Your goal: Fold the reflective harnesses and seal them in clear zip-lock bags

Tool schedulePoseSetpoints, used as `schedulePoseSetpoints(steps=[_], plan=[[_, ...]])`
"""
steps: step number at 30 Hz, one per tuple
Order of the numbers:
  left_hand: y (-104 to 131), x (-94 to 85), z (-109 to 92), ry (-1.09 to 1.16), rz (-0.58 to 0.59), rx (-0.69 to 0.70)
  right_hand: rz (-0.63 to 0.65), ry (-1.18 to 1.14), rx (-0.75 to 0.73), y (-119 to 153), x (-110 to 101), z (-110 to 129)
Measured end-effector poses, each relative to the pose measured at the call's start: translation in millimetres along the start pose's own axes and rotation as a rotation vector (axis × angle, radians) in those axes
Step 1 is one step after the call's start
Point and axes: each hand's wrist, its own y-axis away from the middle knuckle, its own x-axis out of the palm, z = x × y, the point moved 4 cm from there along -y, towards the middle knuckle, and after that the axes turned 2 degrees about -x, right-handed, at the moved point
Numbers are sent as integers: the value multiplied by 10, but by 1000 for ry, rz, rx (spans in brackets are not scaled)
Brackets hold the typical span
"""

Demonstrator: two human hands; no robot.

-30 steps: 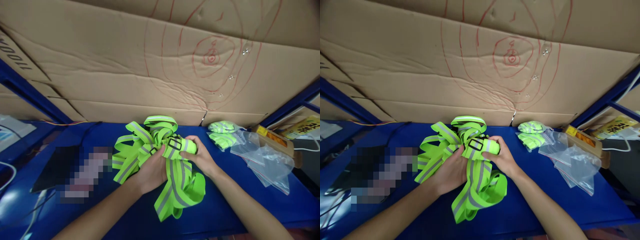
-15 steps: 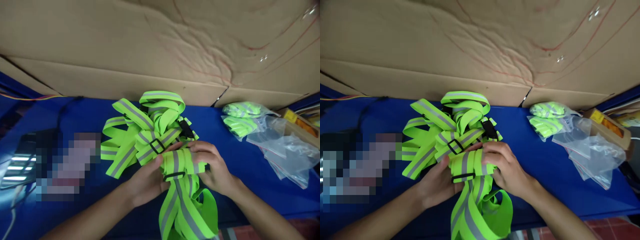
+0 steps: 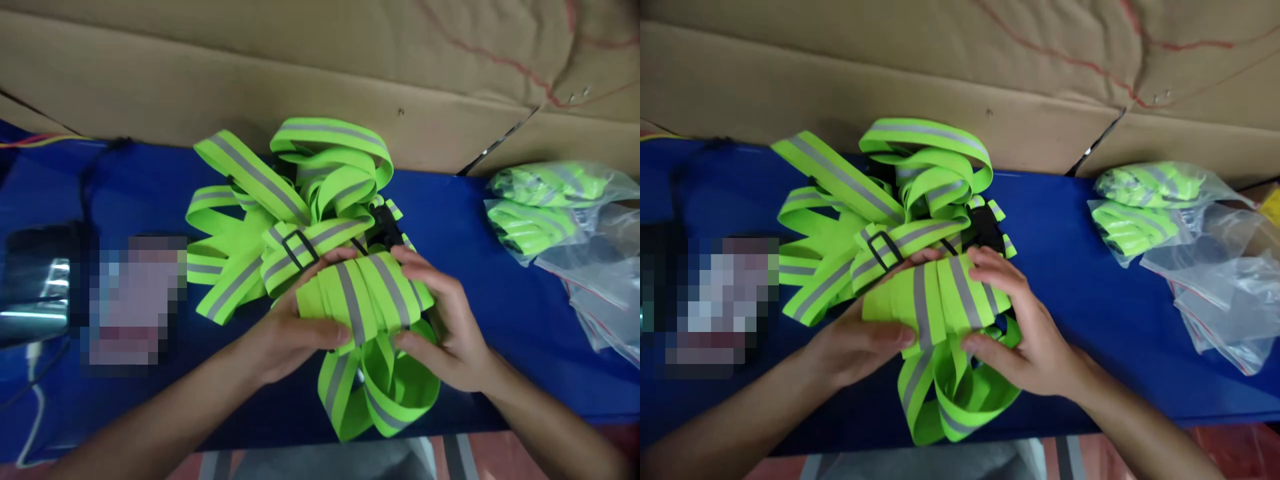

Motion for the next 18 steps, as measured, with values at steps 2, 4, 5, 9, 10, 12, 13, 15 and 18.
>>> schedulePoseSetpoints(steps=[2,4,5,9,10,12,13,15,18], plan=[[9,15,-32,-48,-3,51,-101,-18,42,2,6,-27],[28,44,-51,-88,11,102,-151,-77,106,-9,1,-57],[40,58,-50,-111,19,121,-123,-130,139,-20,8,-71],[93,62,-24,-286,17,269,167,-284,262,-54,87,-84],[101,54,-10,-329,14,313,199,-268,286,-55,99,-83],[102,51,31,-368,28,367,174,-218,326,-53,112,-85],[94,53,55,-365,28,374,139,-205,334,-49,123,-86],[74,58,87,-348,-26,370,68,-206,349,-34,166,-97],[58,86,68,-312,-147,352,40,-285,378,-12,268,-125]])
